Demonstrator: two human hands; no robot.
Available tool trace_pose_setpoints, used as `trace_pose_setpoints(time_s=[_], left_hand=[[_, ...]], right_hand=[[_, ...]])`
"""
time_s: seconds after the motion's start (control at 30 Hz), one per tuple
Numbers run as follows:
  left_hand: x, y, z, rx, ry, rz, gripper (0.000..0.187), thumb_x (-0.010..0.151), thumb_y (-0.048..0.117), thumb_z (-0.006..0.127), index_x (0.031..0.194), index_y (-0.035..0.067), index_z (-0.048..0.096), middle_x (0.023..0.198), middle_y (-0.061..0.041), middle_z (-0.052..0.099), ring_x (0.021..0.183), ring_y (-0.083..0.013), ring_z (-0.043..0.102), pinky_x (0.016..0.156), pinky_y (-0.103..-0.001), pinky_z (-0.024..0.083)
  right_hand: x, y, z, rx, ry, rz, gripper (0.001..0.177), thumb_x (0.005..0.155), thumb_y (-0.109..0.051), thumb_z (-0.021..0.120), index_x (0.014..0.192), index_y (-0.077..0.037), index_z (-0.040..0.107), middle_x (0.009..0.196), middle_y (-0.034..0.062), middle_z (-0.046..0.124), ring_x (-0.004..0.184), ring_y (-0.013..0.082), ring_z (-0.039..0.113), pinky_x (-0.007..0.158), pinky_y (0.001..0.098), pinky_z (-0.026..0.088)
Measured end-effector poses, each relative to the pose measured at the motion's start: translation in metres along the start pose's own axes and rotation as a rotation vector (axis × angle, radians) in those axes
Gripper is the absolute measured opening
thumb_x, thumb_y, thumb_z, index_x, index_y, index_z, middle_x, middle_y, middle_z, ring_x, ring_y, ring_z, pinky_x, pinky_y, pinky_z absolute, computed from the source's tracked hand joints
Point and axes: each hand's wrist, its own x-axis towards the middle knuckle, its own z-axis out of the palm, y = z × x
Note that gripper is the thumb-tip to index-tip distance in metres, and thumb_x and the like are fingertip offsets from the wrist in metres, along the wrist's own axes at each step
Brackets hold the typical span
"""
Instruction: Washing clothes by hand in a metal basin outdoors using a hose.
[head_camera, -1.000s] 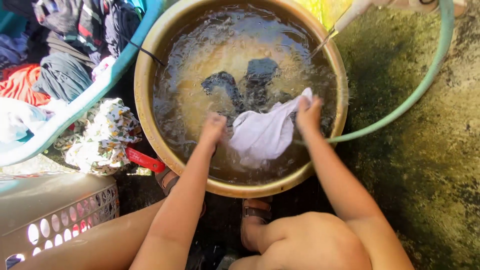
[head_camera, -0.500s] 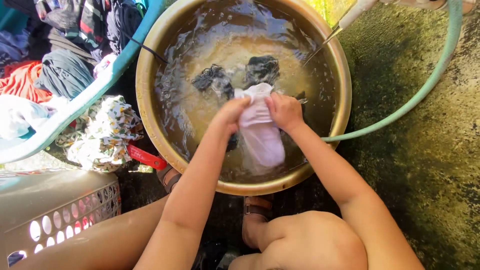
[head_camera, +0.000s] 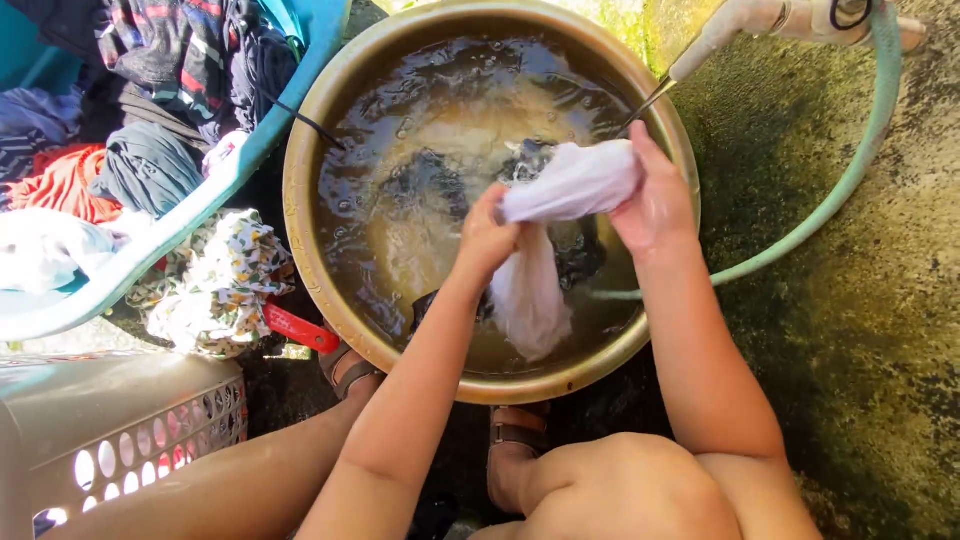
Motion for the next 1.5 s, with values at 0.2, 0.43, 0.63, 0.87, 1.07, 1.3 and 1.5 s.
trace_pose_setpoints(time_s=[0.2, 0.43, 0.63, 0.87, 1.07, 1.3, 1.5], left_hand=[[-0.029, 0.051, 0.014, -0.652, 0.167, 0.361, 0.038, 0.081, -0.002, 0.066, 0.118, 0.004, 0.060, 0.106, -0.006, 0.070, 0.093, -0.0155, 0.069, 0.079, -0.030, 0.060], [-0.057, 0.005, 0.011, -1.317, 0.086, -0.157, 0.067, 0.074, -0.005, 0.063, 0.137, 0.013, 0.048, 0.130, -0.006, 0.061, 0.117, -0.0246, 0.063, 0.092, -0.051, 0.052], [-0.019, -0.034, 0.006, -1.818, -0.257, -0.283, 0.060, 0.089, 0.050, 0.077, 0.126, 0.006, 0.058, 0.119, -0.015, 0.066, 0.103, -0.0354, 0.067, 0.085, -0.056, 0.054], [-0.001, -0.005, 0.002, -1.413, 0.244, 0.200, 0.031, 0.083, 0.000, 0.061, 0.112, 0.004, 0.072, 0.109, -0.011, 0.074, 0.096, -0.0232, 0.071, 0.089, -0.038, 0.059], [-0.034, 0.068, -0.017, -0.504, 0.161, 0.541, 0.026, 0.069, -0.003, 0.060, 0.086, 0.007, 0.076, 0.090, -0.008, 0.076, 0.086, -0.0180, 0.072, 0.083, -0.032, 0.057], [-0.005, 0.021, -0.011, -0.274, -0.014, 0.616, 0.012, 0.069, 0.005, 0.061, 0.075, 0.007, 0.071, 0.074, -0.011, 0.069, 0.069, -0.0205, 0.066, 0.071, -0.031, 0.055], [0.016, -0.014, -0.079, -0.819, 0.227, 0.368, 0.017, 0.070, -0.002, 0.055, 0.078, 0.003, 0.070, 0.082, -0.009, 0.069, 0.078, -0.0195, 0.062, 0.072, -0.032, 0.051]], right_hand=[[0.015, 0.121, -0.050, 0.036, 0.266, 0.388, 0.051, 0.088, -0.061, 0.049, 0.118, -0.023, 0.066, 0.105, 0.0029, 0.070, 0.094, 0.0245, 0.065, 0.079, 0.0518, 0.054], [0.018, 0.101, -0.015, 0.071, 0.191, -0.118, 0.026, 0.088, -0.021, 0.076, 0.109, -0.009, 0.066, 0.103, 0.0062, 0.074, 0.091, 0.0205, 0.072, 0.082, 0.0402, 0.059], [-0.028, 0.115, 0.010, -0.907, -0.194, -0.608, 0.020, 0.085, -0.010, 0.086, 0.099, 0.000, 0.075, 0.106, 0.0072, 0.073, 0.093, 0.0232, 0.071, 0.083, 0.0360, 0.058], [-0.034, 0.093, 0.044, -0.706, -0.159, -0.731, 0.042, 0.102, -0.021, 0.069, 0.140, -0.004, 0.060, 0.144, 0.0085, 0.060, 0.137, 0.0233, 0.054, 0.118, 0.0392, 0.039], [-0.010, 0.138, -0.005, 0.350, 0.121, 0.021, 0.044, 0.094, -0.048, 0.052, 0.123, -0.019, 0.066, 0.122, 0.0014, 0.068, 0.112, 0.0197, 0.068, 0.093, 0.0409, 0.056], [0.006, 0.151, -0.059, 0.315, -0.475, 0.351, 0.051, 0.097, -0.059, 0.052, 0.106, -0.011, 0.062, 0.086, 0.0094, 0.069, 0.067, 0.0274, 0.067, 0.051, 0.0393, 0.053], [0.024, 0.097, 0.048, -0.254, -0.407, 0.530, 0.065, 0.103, -0.065, 0.042, 0.127, -0.007, 0.058, 0.102, 0.0126, 0.066, 0.083, 0.0270, 0.064, 0.061, 0.0401, 0.049]])
